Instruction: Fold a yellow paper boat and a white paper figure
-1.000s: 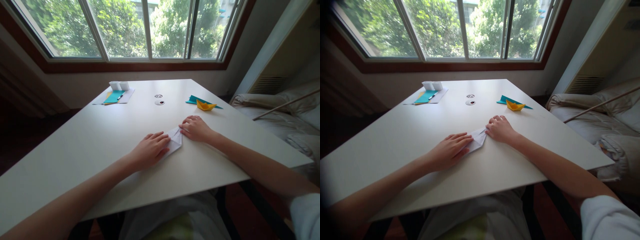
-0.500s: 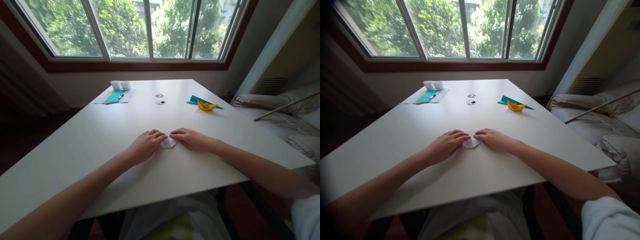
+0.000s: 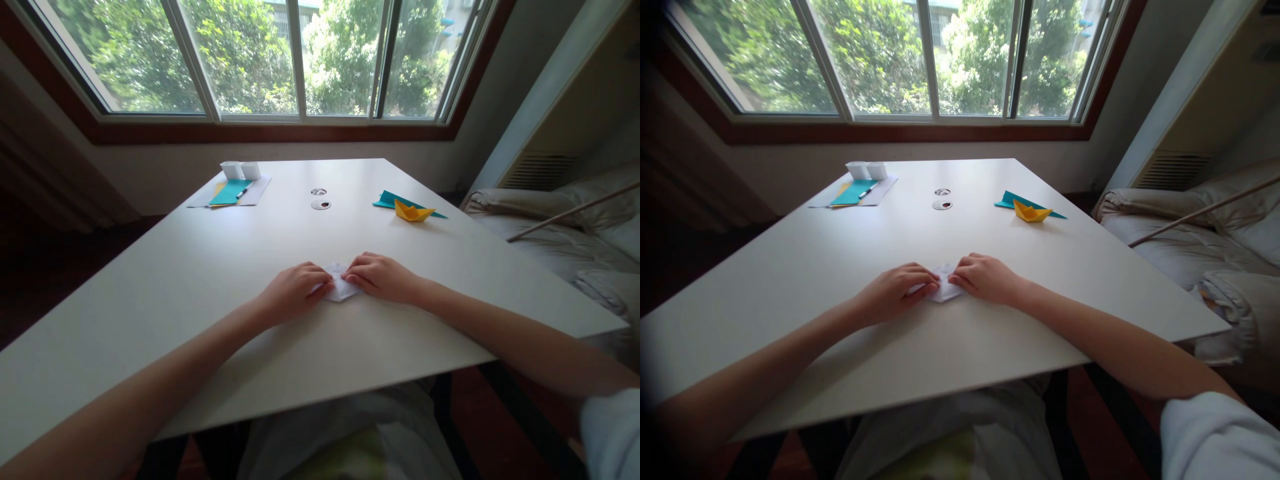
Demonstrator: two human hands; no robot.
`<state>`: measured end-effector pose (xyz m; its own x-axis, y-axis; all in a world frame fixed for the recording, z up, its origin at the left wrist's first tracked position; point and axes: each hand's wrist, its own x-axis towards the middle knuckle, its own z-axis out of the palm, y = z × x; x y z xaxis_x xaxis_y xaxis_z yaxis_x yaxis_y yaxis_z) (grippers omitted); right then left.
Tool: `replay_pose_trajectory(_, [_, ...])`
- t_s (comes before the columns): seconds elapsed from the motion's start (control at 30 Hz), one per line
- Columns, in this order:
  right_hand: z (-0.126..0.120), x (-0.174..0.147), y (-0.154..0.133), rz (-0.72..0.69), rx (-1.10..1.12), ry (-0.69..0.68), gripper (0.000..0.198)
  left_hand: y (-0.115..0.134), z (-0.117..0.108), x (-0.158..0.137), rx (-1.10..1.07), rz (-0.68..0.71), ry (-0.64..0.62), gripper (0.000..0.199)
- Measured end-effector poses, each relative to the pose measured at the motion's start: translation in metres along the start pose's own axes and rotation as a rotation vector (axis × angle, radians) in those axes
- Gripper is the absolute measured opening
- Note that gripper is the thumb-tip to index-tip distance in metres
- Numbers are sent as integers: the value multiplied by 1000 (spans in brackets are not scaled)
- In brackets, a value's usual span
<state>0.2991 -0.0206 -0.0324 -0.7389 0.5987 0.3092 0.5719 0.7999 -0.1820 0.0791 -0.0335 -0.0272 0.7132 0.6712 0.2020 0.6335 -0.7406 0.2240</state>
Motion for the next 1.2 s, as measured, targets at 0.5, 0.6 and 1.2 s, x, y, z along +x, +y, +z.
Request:
replay_pose_trajectory(0.5, [19, 14, 10, 298, 210, 99, 31, -8, 21, 15, -55, -382, 181, 31])
replay_pose_trajectory(0.6, [21, 16, 10, 300, 201, 102, 26, -6, 21, 16, -9, -384, 168, 31])
replay_pose_trajectory(1.2, [18, 24, 11, 330, 282, 104, 17, -11, 26, 23, -158, -351, 264, 16])
